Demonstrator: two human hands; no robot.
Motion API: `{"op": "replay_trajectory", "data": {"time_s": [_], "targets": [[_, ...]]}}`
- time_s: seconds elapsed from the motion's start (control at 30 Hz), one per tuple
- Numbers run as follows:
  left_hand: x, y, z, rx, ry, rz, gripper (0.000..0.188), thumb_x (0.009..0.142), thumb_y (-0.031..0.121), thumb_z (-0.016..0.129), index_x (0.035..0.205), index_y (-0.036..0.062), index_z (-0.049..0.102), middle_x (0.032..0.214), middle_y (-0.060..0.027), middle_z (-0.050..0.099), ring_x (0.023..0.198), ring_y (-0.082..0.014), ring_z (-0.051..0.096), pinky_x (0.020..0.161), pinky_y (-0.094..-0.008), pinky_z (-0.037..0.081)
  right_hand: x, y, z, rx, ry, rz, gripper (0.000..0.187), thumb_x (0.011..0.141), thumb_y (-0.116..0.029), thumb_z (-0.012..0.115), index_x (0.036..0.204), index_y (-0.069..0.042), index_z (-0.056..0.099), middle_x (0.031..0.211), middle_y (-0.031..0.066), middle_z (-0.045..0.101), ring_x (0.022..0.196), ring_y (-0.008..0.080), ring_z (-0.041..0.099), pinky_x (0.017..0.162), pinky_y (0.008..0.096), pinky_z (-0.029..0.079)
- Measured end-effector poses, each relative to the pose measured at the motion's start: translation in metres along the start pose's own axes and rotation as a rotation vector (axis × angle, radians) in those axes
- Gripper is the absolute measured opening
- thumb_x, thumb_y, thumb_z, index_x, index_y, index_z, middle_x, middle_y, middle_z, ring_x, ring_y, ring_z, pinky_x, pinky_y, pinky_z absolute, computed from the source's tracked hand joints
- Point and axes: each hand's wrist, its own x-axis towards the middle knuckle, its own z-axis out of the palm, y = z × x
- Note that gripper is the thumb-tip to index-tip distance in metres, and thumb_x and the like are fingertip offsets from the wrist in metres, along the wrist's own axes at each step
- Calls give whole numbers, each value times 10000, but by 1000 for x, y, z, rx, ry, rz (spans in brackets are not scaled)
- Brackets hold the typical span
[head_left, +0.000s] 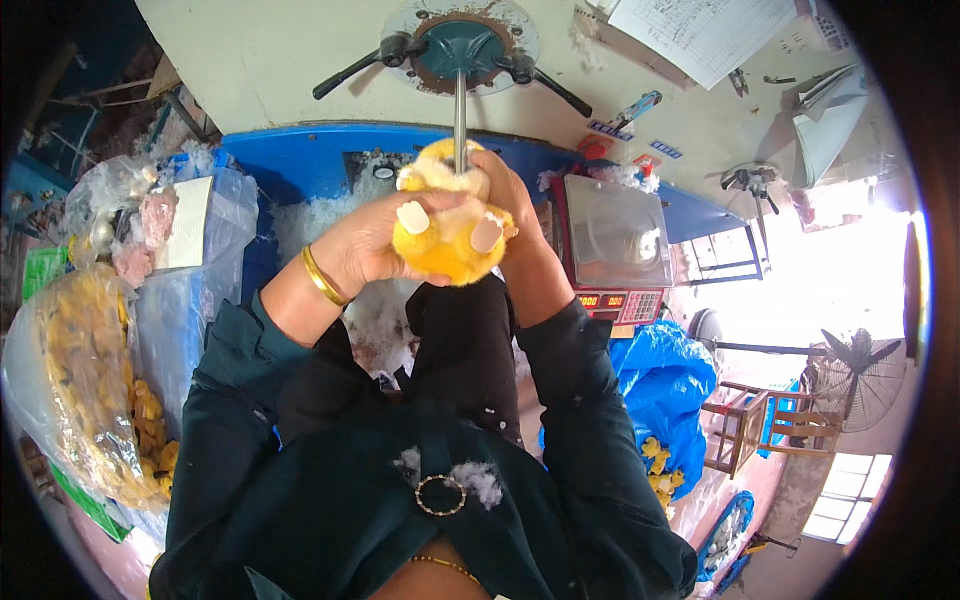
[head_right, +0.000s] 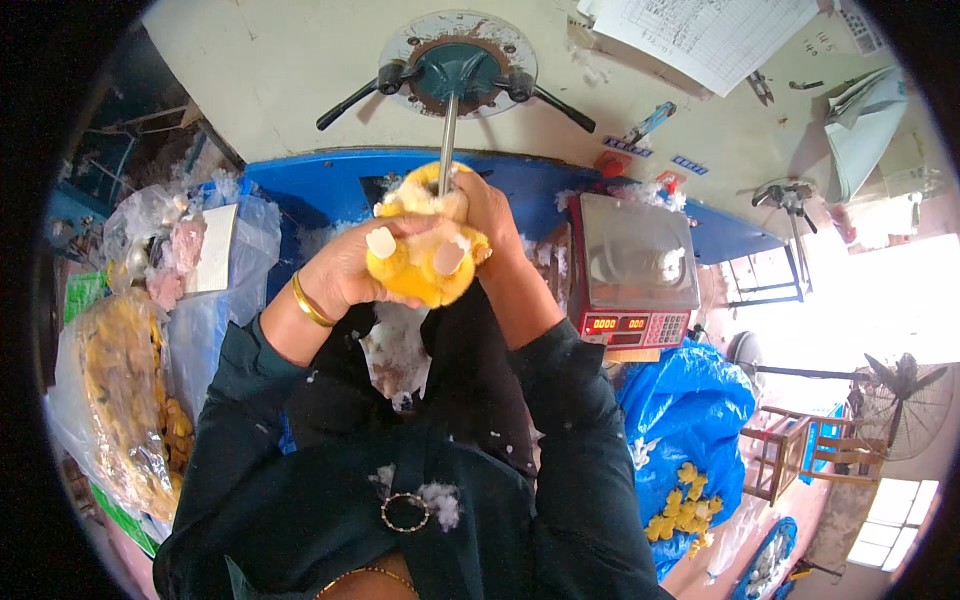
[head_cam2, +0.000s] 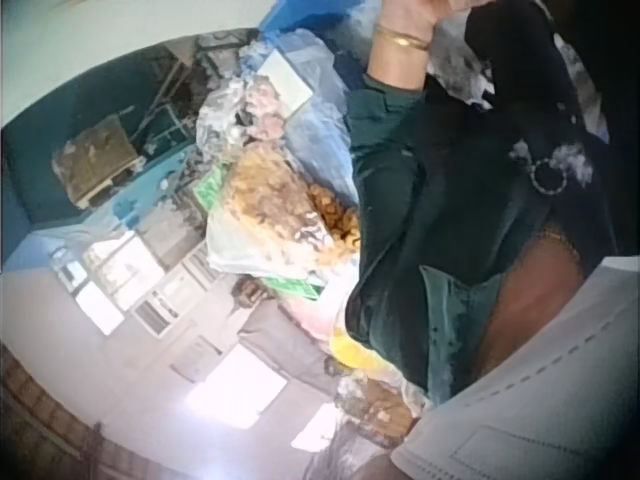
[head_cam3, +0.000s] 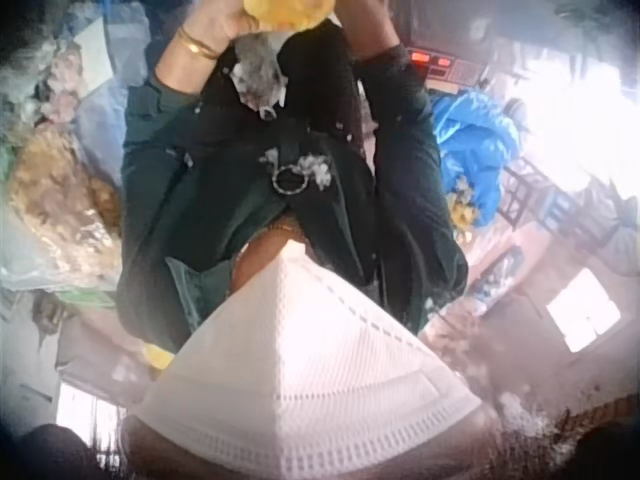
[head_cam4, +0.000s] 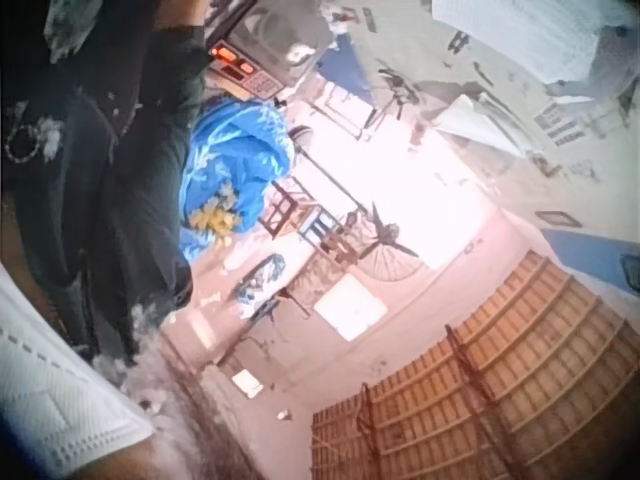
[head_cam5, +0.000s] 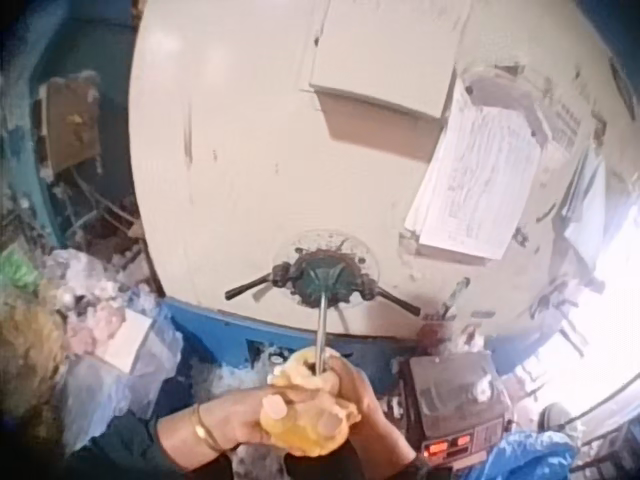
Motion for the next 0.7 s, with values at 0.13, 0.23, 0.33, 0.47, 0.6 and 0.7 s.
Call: {"op": "replay_trajectory", "data": {"time_s": [0.13, 0.23, 0.33, 0.47, 0.6, 0.7], "targets": [[-4, 2, 1, 0, -31, -22, 493, 873, 335, 640, 1236, 31, 503, 1078, -148, 656, 883, -293, 690, 554, -381, 607, -7, -11, 10, -226, 23, -16, 345, 957, -295, 442, 1057, -23, 629, 1005, 107, 676, 915, 213, 668, 822, 326, 543], [-8, 1, 2, -20, -47, -46, 501, 869, 323, 646, 1239, 19, 495, 1082, -155, 652, 885, -293, 689, 554, -389, 608, -11, -11, 5, -491, -38, -83, 344, 955, -310, 480, 1108, -20, 586, 1074, 110, 645, 965, 202, 645, 870, 317, 524], [-12, -4, 3, -47, -64, -22, 500, 866, 297, 654, 1236, 3, 491, 1069, -161, 654, 873, -290, 692, 558, -403, 609, -16, -1, 8, -9, 2, 5, 366, 957, -328, 500, 1140, -18, 565, 1116, 108, 630, 997, 193, 630, 893, 311, 511], [-18, -4, 5, -32, -28, -31, 494, 866, 293, 653, 1234, 4, 492, 1068, -157, 656, 872, -284, 693, 548, -392, 607, -26, -2, 17, 110, 115, -11, 386, 965, -341, 482, 1120, 1, 572, 1081, 114, 636, 962, 202, 639, 840, 301, 517], [-24, -13, 6, 45, -14, 13, 490, 883, 316, 629, 1244, 14, 493, 1065, -134, 660, 868, -251, 694, 537, -349, 601, -40, -12, 33, 57, 241, 20, 372, 957, -322, 487, 1047, 21, 597, 999, 103, 644, 882, 186, 635, 762, 286, 514], [-29, -31, 3, 212, 12, 5, 470, 920, 344, 577, 1257, 24, 504, 1113, -108, 646, 955, -226, 666, 648, -360, 587, -56, 12, -17, -206, 265, 50, 361, 943, -300, 507, 1009, 39, 613, 934, 91, 641, 809, 157, 600, 705, 282, 488]]}}
